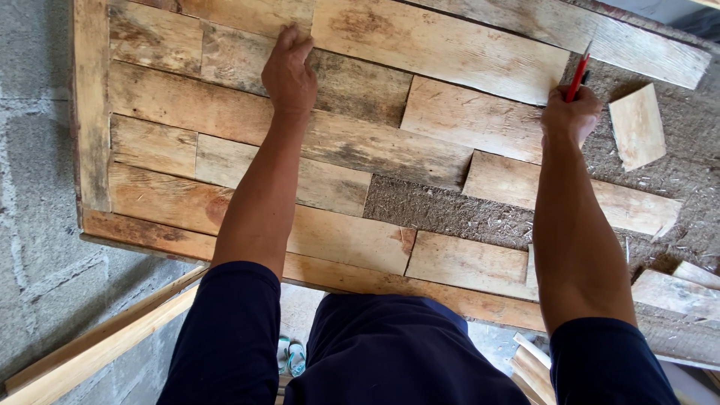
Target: Fitting and trimming thin wooden boards to create a decorative panel.
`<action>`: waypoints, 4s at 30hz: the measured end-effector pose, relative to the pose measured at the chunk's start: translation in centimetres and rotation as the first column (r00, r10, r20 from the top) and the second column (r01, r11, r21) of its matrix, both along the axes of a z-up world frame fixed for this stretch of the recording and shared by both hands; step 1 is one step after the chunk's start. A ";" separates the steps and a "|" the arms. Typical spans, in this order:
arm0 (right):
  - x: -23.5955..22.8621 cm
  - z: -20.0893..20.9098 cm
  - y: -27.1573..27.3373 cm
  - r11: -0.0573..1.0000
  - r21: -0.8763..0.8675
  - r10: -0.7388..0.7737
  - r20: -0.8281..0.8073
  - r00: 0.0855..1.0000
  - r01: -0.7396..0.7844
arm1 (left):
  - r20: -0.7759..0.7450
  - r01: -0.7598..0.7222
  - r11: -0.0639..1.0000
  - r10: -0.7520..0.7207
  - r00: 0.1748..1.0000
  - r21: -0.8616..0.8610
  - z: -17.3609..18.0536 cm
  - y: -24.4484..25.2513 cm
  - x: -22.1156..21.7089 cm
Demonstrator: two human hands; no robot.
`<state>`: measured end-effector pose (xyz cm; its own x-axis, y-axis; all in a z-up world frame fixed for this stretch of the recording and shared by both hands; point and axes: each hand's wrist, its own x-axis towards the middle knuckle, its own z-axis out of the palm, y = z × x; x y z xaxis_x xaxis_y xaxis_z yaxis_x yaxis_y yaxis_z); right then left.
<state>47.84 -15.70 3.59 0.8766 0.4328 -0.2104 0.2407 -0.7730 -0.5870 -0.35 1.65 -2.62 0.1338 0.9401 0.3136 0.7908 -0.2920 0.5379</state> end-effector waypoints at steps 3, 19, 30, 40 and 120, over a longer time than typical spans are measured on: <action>0.9 -1.1 -0.3 0.999 0.010 0.039 0.098 0.994 -0.041 | -0.012 0.041 0.999 -0.041 0.999 -0.013 0.5 0.1 -0.1; 0.9 0.1 -0.8 0.995 0.088 0.046 0.041 0.998 -0.049 | -0.244 0.096 0.994 -0.081 0.966 0.051 0.8 1.2 0.5; 1.5 1.7 -6.8 0.956 0.286 -0.044 -0.083 0.996 0.066 | -0.292 -0.043 0.998 0.056 0.955 0.048 6.0 0.0 4.1; -3.5 3.8 -16.6 0.772 0.570 -0.073 -0.362 0.929 0.282 | -0.060 0.433 0.885 -0.429 0.901 0.173 0.2 -9.2 23.8; -5.0 2.2 -1.3 0.849 -0.203 0.519 0.144 0.842 -0.488 | -0.156 0.435 0.851 -0.492 0.856 -0.294 4.1 -10.8 35.4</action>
